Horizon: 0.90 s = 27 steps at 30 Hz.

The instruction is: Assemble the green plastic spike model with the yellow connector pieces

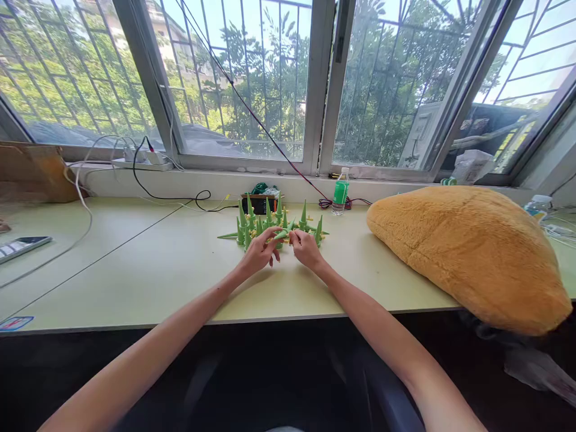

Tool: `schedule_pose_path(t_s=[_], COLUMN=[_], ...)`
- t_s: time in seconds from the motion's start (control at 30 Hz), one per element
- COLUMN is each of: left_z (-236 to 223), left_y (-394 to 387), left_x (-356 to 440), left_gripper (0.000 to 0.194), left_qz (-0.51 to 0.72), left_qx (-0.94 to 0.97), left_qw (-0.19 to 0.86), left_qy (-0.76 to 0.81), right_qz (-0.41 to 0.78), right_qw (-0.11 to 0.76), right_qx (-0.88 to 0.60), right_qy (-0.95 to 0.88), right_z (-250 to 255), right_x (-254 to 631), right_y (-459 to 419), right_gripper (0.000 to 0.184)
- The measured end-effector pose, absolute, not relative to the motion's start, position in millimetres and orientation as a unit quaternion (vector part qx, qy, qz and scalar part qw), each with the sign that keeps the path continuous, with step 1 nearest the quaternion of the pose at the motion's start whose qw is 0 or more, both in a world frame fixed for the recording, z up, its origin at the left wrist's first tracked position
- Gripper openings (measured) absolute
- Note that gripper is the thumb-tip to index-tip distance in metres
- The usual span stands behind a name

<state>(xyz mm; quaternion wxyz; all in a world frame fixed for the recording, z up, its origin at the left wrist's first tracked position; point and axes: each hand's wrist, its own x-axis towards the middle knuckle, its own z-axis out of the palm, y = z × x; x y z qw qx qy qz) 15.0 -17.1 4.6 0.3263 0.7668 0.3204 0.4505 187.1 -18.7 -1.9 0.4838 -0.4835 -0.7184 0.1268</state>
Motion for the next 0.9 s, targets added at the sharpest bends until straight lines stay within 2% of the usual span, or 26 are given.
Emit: schedule_pose_path(t_s=[0.1,0.23,0.47,0.6,0.8,0.9], left_z=[4.2,5.8,8.3,7.3,4.9,3.2], left_y=[-12.7,-11.6,-15.6,-15.1,-11.1,-9.0], left_x=[16.2,15.1,11.9,10.4,10.8,11.6], left_gripper=[0.035,0.045,0.042,0.039,0.033,0.03], left_qz=[0.483,0.464,0.45,0.457,0.515,0.522], left_qx=[0.719,0.713,0.711,0.724,0.737,0.743], left_qw=[0.369,0.401,0.423,0.383,0.301,0.268], left_qy=[0.336,0.339,0.337,0.346,0.317,0.322], right_qz=[0.117,0.118,0.144,0.179,0.3,0.303], right_qw=[0.497,0.493,0.494,0.497,0.512,0.518], right_qx=[-0.471,-0.436,-0.425,-0.428,-0.397,-0.39], right_qy=[-0.72,-0.743,-0.745,-0.734,-0.7,-0.698], right_z=[-1.6,-0.9,-0.2,-0.2,-4.3,-4.8], right_x=[186.3,186.4,187.4,187.0,185.0,183.6], right_y=[-22.1,-25.6,-27.0,-26.4,-20.4,-20.1], right_gripper=[0.038,0.035,0.037,0.041,0.044,0.043])
